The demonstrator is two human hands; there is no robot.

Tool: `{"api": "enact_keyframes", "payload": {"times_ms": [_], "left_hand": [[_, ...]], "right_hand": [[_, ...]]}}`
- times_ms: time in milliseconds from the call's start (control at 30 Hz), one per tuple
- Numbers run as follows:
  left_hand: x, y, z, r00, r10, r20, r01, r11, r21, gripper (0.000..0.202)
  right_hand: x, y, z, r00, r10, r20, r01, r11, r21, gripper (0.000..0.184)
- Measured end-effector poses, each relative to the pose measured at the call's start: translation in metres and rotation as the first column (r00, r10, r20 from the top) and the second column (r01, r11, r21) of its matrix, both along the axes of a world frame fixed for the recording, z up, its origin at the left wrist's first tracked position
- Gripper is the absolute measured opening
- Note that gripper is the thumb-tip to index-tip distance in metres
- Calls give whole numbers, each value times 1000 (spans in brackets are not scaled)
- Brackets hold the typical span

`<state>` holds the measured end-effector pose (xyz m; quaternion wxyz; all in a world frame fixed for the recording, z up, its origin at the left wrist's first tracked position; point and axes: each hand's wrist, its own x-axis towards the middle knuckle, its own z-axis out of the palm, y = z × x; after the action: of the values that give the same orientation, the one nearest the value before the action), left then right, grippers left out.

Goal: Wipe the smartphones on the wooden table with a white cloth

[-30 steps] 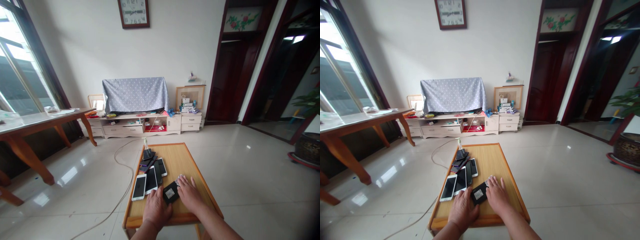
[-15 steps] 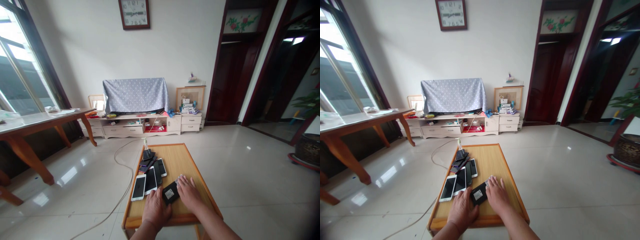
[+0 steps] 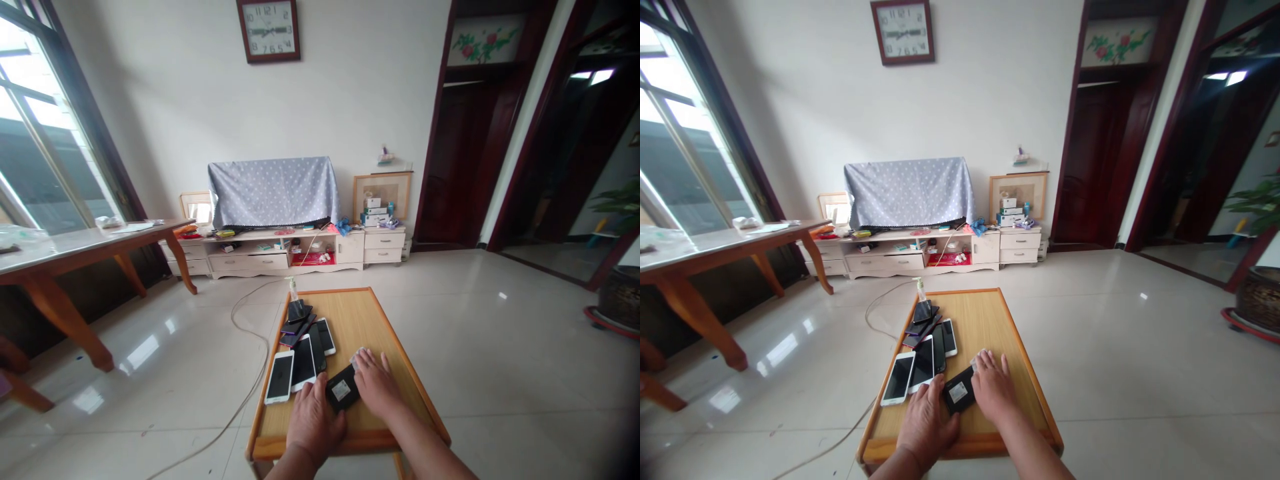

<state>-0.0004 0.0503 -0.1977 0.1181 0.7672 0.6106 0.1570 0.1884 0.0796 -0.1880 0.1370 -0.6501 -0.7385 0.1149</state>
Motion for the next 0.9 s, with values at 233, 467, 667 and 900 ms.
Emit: {"api": "enact_keyframes", "payload": {"times_ms": [233,467,667,900], "left_hand": [[-1,2,-4,999,-38,-35,37,998,-43,70],[-1,-1,0,1000,-14,-14,14,1000,-2,77],[-2,-1,-1,1000,-4,8,4,1000,-10,70],[-1,-1,5,999,-11,-40,8,998,-67,69]], "right_hand": [[-38,-34,-2,937,333,-107,-336,942,-7,53],[11,-18,-2,998,61,15,-61,998,-25,58],[0,-30,-7,993,114,15,-114,993,-24,65],[-12,-51,-4,948,309,-71,-308,951,28,54]]}}
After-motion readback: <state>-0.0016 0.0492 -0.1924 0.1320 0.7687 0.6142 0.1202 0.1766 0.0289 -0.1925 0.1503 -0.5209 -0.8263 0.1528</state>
